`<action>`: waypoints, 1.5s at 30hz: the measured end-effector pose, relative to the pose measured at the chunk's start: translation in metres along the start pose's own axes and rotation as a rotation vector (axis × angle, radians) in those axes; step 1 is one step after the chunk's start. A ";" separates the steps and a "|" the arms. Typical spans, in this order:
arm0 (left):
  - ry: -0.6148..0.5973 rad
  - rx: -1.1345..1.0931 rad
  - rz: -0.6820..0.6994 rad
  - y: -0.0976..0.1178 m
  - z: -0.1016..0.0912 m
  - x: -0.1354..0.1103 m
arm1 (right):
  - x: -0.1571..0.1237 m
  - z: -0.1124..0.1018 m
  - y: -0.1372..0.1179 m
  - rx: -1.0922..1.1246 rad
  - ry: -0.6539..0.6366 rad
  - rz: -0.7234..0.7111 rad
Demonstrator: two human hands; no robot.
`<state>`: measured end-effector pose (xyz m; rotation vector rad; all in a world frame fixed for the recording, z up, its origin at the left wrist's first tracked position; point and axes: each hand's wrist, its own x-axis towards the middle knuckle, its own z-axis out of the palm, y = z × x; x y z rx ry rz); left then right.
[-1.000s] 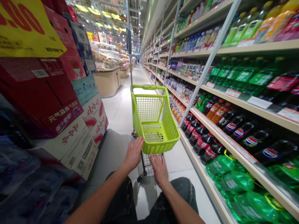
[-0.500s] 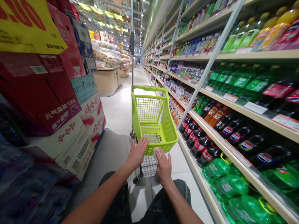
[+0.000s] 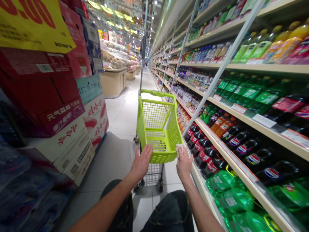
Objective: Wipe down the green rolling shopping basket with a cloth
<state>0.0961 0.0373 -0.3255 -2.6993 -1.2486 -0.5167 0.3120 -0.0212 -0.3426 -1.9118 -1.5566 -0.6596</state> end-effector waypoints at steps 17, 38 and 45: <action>0.050 0.010 0.003 -0.004 0.003 -0.004 | -0.004 0.013 -0.062 0.312 -0.056 -0.332; -0.038 0.034 -0.029 -0.005 -0.004 0.000 | 0.009 0.003 -0.027 0.175 -0.024 0.083; -0.090 0.018 -0.019 -0.005 -0.007 0.002 | -0.001 0.013 -0.035 0.295 -0.015 -0.169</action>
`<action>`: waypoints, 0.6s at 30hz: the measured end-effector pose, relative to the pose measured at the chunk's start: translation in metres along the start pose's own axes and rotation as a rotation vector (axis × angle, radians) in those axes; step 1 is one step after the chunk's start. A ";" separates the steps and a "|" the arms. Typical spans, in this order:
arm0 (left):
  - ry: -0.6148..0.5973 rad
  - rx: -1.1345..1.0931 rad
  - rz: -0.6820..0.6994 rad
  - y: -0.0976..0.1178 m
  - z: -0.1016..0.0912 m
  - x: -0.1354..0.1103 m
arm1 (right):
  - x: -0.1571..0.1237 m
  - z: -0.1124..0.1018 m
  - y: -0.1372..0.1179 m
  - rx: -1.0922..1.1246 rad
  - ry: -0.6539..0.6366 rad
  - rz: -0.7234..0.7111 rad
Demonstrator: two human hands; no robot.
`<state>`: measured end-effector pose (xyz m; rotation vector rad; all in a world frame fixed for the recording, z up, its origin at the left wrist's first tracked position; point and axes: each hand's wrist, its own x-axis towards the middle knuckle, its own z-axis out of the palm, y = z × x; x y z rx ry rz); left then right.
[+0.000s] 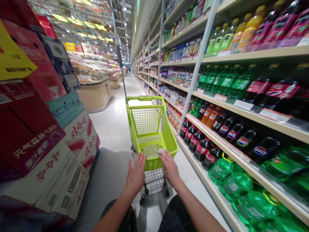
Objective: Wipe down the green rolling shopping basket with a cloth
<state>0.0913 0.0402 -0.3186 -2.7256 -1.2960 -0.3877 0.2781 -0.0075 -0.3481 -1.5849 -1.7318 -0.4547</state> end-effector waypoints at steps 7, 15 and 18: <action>0.026 0.007 -0.024 0.003 0.006 0.000 | 0.006 0.001 0.008 -0.045 0.013 0.102; -0.023 0.033 -0.001 -0.003 -0.003 0.002 | 0.015 -0.006 0.013 -0.093 -0.013 0.123; -0.026 0.033 -0.017 -0.004 -0.004 0.006 | 0.013 0.004 -0.005 -0.094 -0.043 0.094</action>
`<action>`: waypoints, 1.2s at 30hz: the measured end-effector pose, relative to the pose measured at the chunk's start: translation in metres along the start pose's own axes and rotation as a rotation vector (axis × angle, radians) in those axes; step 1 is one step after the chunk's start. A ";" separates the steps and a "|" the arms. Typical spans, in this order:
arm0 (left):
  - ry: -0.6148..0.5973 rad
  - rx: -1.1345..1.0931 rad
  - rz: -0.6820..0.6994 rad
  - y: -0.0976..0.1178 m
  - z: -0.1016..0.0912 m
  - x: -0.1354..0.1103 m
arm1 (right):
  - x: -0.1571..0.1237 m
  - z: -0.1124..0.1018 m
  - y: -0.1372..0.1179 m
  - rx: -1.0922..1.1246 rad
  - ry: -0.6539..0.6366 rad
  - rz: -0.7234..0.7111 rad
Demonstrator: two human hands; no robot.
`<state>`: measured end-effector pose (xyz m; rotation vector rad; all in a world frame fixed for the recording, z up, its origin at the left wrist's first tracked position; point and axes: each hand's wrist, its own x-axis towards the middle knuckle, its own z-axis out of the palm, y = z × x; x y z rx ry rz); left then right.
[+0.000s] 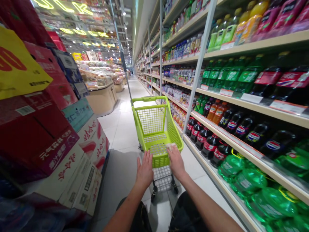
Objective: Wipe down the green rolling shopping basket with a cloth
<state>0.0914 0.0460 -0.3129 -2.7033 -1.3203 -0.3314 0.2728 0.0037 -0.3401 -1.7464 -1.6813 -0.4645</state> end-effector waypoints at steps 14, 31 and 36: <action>0.108 0.050 0.030 0.001 0.006 0.004 | 0.008 -0.002 0.009 -0.036 -0.024 -0.016; 0.026 0.009 0.022 0.004 0.004 0.006 | 0.018 -0.025 0.059 -0.022 -0.046 0.286; 0.036 0.007 -0.021 0.007 0.006 0.007 | 0.007 0.001 0.007 0.046 -0.028 0.004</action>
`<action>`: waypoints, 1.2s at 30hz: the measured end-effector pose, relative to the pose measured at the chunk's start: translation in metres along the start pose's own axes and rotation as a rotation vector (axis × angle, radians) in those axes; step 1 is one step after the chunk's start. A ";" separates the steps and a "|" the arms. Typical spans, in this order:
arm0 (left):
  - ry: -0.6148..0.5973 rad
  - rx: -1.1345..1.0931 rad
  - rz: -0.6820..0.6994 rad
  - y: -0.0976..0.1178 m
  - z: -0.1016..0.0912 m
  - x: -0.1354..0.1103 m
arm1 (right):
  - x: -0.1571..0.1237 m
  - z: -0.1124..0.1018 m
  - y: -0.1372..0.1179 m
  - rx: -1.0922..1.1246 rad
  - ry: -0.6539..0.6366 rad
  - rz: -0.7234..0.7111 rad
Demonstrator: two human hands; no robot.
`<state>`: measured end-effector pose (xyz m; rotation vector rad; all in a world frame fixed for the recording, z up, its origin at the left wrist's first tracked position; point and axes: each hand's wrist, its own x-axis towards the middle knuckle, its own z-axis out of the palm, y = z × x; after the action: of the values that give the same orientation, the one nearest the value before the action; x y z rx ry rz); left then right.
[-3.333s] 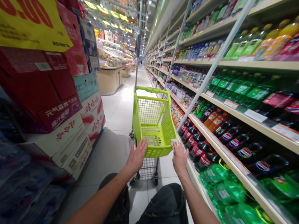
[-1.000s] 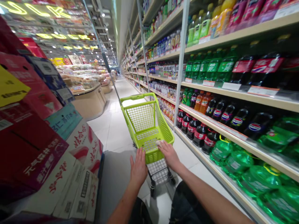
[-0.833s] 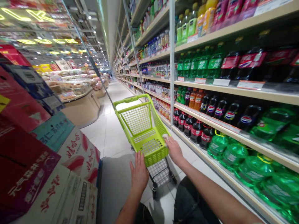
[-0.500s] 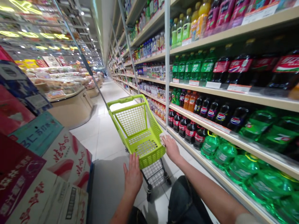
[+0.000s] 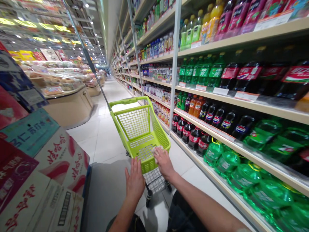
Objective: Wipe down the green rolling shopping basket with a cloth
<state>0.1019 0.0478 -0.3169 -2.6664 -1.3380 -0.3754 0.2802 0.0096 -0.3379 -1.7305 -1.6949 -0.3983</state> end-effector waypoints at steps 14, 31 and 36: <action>-0.027 -0.062 -0.020 0.005 -0.003 0.000 | -0.007 -0.001 -0.010 -0.012 -0.021 -0.068; -0.045 -0.068 0.014 0.002 -0.007 -0.003 | -0.010 -0.010 -0.003 -0.053 0.002 0.008; -0.025 -0.098 -0.022 0.008 -0.005 -0.004 | -0.012 -0.018 0.002 -0.082 0.048 0.208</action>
<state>0.1047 0.0389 -0.3136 -2.7463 -1.3922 -0.4227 0.2853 -0.0110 -0.3333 -1.9197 -1.4660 -0.4152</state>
